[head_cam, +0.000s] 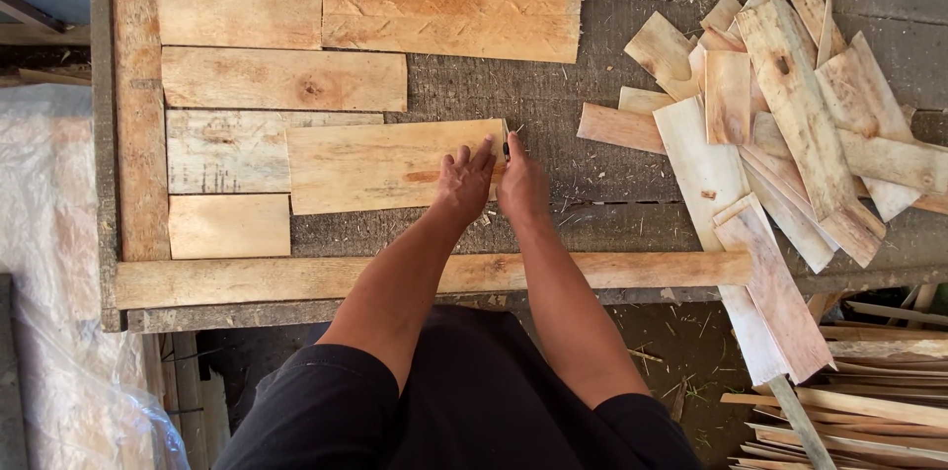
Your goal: Arranging and trimming thin wood boards or veneer sheets on a workbench.
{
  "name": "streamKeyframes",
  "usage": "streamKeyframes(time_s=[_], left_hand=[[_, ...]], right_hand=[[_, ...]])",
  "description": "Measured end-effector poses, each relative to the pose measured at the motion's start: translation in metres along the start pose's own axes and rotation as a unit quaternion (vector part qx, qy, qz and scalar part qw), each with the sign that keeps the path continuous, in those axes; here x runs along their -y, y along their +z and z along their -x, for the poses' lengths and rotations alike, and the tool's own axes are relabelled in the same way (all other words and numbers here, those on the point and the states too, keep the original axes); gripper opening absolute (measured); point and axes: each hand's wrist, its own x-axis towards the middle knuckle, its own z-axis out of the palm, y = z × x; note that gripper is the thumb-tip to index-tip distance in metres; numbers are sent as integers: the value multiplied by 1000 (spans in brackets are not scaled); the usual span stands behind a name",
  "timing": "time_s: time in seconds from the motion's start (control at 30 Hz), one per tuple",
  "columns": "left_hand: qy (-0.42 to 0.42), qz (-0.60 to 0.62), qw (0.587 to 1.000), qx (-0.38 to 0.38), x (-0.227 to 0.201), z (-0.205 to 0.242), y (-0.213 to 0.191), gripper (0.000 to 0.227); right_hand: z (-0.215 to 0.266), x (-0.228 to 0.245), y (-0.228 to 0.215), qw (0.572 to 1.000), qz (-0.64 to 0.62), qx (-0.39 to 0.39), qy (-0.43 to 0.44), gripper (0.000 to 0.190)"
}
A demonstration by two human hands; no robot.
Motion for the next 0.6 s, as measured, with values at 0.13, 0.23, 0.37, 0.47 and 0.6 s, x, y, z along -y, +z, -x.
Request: streamKeyframes(time_s=[0.13, 0.23, 0.37, 0.47, 0.6], left_hand=[[2, -19, 1000, -19, 1, -19, 27, 88], [0, -20, 1000, -14, 2, -6, 3, 87], [-2, 2, 1000, -22, -2, 2, 11, 80], [-2, 3, 998, -60, 3, -3, 12, 79], [11, 21, 996, -81, 6, 12, 8, 83]], right_hand=[[1, 3, -17, 999, 29, 40, 8, 64], [16, 8, -32, 994, 25, 104, 21, 70], [60, 3, -42, 991, 72, 112, 15, 80], [72, -20, -36, 992, 43, 113, 25, 66], [80, -38, -29, 989, -77, 74, 102, 57]])
